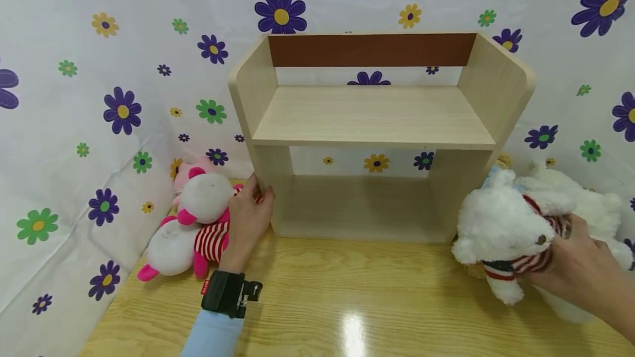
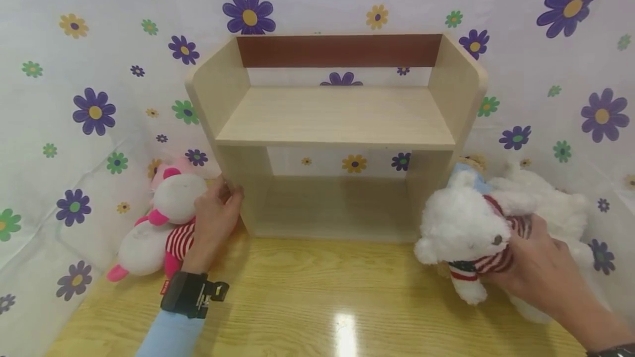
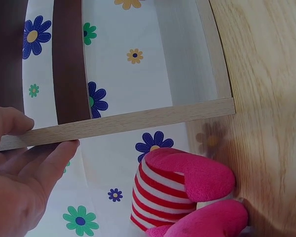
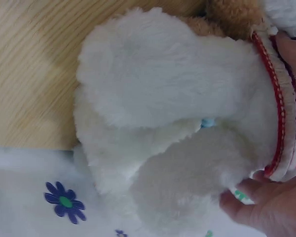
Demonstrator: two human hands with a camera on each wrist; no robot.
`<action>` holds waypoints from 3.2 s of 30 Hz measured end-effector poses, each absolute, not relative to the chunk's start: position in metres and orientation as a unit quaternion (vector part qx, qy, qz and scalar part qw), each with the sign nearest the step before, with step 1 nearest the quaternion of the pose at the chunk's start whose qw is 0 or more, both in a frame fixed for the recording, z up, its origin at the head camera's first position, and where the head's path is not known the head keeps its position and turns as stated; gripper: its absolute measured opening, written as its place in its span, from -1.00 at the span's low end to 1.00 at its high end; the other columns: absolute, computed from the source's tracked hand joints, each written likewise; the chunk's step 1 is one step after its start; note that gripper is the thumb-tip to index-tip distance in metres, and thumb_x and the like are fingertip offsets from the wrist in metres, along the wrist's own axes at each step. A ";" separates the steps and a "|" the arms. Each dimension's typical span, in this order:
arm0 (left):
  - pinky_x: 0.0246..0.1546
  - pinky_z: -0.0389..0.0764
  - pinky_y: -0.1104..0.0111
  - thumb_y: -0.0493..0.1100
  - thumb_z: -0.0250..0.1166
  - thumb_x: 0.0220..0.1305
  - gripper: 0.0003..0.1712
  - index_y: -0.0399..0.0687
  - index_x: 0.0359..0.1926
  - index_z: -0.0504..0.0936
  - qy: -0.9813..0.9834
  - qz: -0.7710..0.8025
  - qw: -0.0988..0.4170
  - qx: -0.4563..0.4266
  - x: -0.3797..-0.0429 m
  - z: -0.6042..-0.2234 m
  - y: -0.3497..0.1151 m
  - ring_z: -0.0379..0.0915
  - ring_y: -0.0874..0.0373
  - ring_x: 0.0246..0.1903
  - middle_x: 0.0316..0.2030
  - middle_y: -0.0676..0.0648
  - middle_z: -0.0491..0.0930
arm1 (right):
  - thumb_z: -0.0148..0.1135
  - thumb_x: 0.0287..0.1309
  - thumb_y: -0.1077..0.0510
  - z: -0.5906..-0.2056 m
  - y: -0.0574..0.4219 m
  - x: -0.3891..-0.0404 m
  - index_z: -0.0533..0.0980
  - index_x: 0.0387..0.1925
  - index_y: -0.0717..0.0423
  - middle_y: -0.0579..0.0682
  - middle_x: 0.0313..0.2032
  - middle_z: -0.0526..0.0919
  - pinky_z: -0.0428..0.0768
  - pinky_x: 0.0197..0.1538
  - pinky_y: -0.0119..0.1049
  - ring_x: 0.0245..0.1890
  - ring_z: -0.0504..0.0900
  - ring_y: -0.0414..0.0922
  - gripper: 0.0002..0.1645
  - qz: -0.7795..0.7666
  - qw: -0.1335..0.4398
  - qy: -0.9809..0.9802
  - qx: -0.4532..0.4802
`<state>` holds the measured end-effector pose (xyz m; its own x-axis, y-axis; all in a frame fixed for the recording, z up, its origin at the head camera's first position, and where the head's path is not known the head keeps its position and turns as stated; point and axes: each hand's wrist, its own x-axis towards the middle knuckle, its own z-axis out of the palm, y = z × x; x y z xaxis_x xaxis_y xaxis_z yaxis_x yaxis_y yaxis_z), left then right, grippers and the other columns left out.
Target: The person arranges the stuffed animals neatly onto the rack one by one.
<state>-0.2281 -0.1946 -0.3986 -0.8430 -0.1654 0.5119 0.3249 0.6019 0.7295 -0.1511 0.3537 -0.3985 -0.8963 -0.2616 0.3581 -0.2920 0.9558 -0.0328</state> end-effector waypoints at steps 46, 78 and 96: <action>-0.15 0.73 0.02 -0.28 0.21 0.42 -0.55 -0.26 0.29 0.52 -0.859 -0.426 0.279 -0.044 -0.228 -0.402 -0.191 0.74 -0.16 -0.04 0.11 -0.37 0.66 | -0.43 0.25 -0.63 -0.393 0.262 -0.134 0.46 0.20 0.24 0.32 -0.37 0.53 0.46 -0.52 0.18 -0.39 0.53 0.28 0.13 0.042 0.383 -0.894 0.228; 0.00 0.68 -0.04 -0.29 0.24 0.38 -0.48 -0.26 0.34 0.49 -0.858 -0.421 0.292 -0.047 -0.228 -0.404 -0.192 0.66 -0.27 0.07 0.15 -0.39 0.63 | 0.79 -0.43 -0.07 -0.426 0.171 -0.193 0.37 0.30 0.24 0.35 -0.01 0.51 0.67 -0.26 0.19 -0.16 0.64 0.25 0.22 0.282 0.365 -0.875 0.146; -0.02 0.68 -0.06 -0.17 0.28 0.40 -0.50 -0.21 0.31 0.52 -0.852 -0.437 0.286 -0.037 -0.237 -0.395 -0.194 0.65 -0.27 0.09 0.20 -0.35 0.62 | 0.73 -0.22 0.04 -0.438 0.133 -0.209 0.25 0.40 0.10 0.15 0.19 0.47 0.63 0.11 0.15 0.15 0.63 0.09 0.17 0.435 0.291 -0.843 0.122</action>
<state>-0.2365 -0.1937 -0.3948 -0.8336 -0.1880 0.5194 0.3125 0.6148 0.7242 -0.2088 0.1329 -0.4385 -0.8013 0.0470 0.5965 -0.4590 0.5911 -0.6632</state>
